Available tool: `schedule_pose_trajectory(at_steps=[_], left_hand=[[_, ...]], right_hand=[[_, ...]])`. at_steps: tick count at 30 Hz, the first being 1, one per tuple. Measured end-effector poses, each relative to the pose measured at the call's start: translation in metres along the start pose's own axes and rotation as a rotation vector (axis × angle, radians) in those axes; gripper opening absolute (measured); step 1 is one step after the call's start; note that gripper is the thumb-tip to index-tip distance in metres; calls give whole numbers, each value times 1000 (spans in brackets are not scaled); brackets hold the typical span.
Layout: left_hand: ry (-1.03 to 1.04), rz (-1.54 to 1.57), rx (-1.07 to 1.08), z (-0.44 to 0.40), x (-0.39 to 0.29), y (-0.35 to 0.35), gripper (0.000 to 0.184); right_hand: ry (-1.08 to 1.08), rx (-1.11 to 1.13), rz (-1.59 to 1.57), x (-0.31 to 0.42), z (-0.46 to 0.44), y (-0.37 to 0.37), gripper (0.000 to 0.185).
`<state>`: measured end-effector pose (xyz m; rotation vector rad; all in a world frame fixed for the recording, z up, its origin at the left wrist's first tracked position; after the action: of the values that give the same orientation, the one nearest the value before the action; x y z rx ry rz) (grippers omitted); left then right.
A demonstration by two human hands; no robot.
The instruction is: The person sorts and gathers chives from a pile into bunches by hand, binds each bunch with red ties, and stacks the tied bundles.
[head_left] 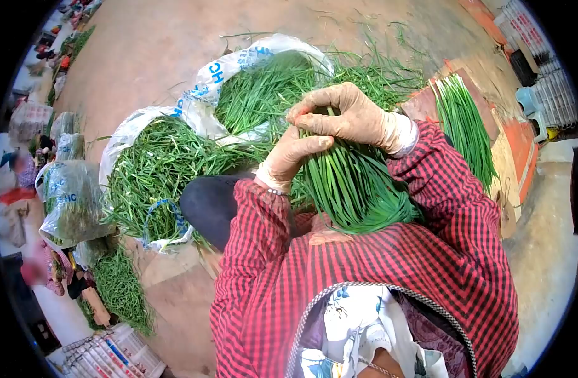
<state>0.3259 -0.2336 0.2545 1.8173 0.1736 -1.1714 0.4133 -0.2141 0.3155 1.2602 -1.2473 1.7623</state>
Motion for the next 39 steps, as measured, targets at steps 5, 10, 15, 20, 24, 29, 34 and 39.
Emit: schedule_pose_trajectory(at_steps=[5, 10, 15, 20, 24, 29, 34, 39], left_hand=[[28, 120, -60, 1, 8, 2, 76], [17, 221, -216, -2, 7, 14, 67], [323, 69, -437, 3, -47, -21, 40], [623, 107, -533, 31, -129, -80, 38], [669, -18, -557, 52, -156, -93, 38], [620, -153, -698, 40, -128, -77, 37], [561, 81, -665, 5, -87, -36, 34], [504, 178, -463, -4, -75, -15, 48]], right_hand=[[7, 87, 127, 4, -3, 0, 26], [-91, -13, 625, 1, -24, 0, 50], [181, 309, -204, -23, -7, 16, 73], [578, 581, 442, -122, 56, 36, 69], [740, 321, 934, -174, 63, -31, 73], [18, -216, 411, -4, 25, -24, 101], [-75, -258, 465, 0, 1, 49, 114], [147, -35, -436, -48, 5, 30, 74]])
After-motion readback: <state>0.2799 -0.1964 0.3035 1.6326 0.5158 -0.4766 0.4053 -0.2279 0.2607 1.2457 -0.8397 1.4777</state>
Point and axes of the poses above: each hand's wrist, its own z-axis away from the middle knuckle, its own y-axis out of the palm, x = y × z, the point moved 7 cm from there along -z, towards the middle knuckle, and after that the axes turned 15 degrees about y, right-handed, at the moved point
